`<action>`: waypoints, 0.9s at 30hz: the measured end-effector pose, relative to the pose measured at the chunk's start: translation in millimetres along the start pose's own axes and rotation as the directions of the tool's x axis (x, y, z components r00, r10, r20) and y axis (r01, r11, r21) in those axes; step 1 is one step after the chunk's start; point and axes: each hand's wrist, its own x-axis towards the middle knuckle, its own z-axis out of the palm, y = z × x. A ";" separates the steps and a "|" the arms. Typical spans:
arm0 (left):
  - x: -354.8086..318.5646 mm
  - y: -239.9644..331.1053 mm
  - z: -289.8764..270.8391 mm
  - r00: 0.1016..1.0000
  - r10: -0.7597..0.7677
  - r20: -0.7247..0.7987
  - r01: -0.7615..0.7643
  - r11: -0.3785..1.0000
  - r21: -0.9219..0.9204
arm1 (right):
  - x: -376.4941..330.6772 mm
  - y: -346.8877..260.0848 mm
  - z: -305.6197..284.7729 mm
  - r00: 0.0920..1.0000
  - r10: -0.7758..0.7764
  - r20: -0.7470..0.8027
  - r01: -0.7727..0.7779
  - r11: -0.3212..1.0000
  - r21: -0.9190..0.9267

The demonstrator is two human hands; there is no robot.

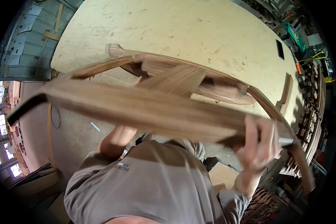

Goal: The person assembles wooden chair frames by hand in a workshop. They pick up pre-finished wooden components, including legs and stretchers, and fit them together on a workbench to form the chair structure. The person handles the pieces one at a time, aligning them and placing them into position.

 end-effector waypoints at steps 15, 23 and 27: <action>-35.9 -57.7 -144.5 0.977 -0.134 -0.167 0.157 0.979 0.131 | -166.7 -114.0 81.2 0.974 0.065 0.218 -0.119 0.962 0.245; -25.1 -64.1 -173.2 0.985 -0.066 -0.156 0.090 0.985 0.149 | -177.9 -125.8 97.9 0.946 0.122 0.302 -0.201 0.947 0.249; -14.4 -73.6 -198.8 0.992 -0.058 -0.111 0.072 0.988 0.134 | -179.6 -122.9 98.4 0.939 0.076 0.335 -0.170 0.950 0.263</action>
